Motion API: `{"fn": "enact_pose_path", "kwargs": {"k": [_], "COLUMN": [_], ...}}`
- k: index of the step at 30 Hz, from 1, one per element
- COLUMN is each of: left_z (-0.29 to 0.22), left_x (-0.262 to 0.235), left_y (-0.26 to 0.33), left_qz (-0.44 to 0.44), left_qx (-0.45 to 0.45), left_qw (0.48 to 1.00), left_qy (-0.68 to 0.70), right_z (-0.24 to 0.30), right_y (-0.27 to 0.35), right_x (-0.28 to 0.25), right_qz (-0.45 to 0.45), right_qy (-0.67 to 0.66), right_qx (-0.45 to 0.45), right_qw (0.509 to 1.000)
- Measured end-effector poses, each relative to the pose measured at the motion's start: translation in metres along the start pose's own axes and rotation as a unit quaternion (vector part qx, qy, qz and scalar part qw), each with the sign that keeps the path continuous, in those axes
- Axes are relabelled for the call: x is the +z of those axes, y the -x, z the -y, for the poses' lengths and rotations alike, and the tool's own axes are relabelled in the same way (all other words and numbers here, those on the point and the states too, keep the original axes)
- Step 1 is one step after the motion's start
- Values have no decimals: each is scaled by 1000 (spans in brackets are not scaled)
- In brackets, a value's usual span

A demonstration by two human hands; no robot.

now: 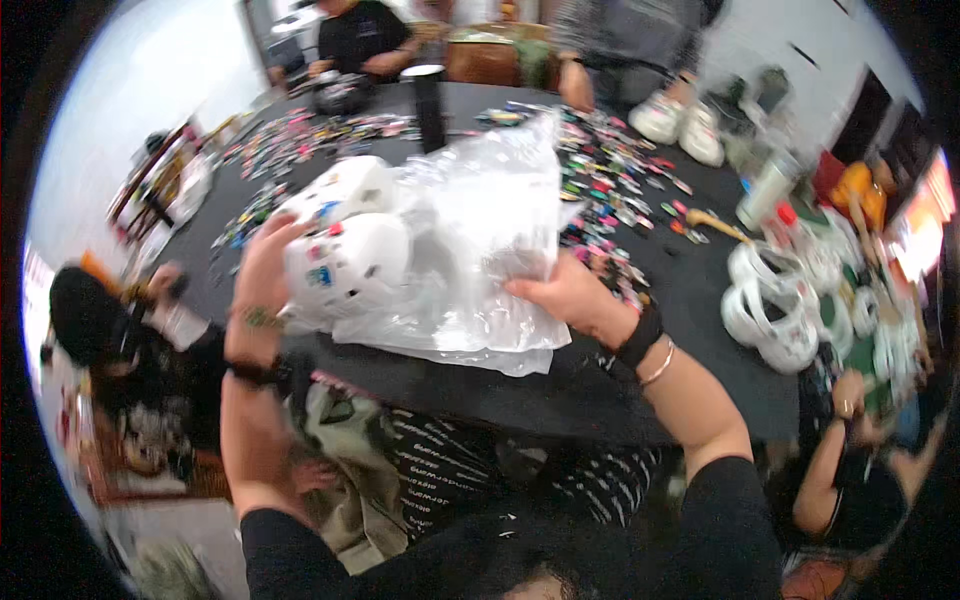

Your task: Decorating Crocs shoes with various small colorful charms.

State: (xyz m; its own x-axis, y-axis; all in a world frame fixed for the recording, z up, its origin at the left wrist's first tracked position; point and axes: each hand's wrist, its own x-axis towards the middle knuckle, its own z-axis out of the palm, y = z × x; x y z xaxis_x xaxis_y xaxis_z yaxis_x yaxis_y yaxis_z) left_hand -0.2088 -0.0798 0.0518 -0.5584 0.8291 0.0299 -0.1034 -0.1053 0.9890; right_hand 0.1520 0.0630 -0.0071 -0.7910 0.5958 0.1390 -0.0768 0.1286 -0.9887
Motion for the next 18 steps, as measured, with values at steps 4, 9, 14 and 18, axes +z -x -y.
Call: {"fn": "enact_pose_path", "kwargs": {"k": [4,9,14,18], "left_z": [-14,-11,16,35], "left_x": [-5,45,77,96], "left_y": [50,96,100,102], "left_qz": [0,45,114,152], "left_qx": [9,-4,0,-60], "left_qw": [996,996,993,985], "left_qy": [94,74,33,47], "right_z": [68,121,167,183], "right_y": [40,100,187,251], "right_x": [-46,-111,-175,-238], "right_qz": [-69,-209,-403,-528], "right_qy": [141,190,307,349], "right_qx": [-62,-166,-187,-227], "right_qw": [986,945,841,740]}}
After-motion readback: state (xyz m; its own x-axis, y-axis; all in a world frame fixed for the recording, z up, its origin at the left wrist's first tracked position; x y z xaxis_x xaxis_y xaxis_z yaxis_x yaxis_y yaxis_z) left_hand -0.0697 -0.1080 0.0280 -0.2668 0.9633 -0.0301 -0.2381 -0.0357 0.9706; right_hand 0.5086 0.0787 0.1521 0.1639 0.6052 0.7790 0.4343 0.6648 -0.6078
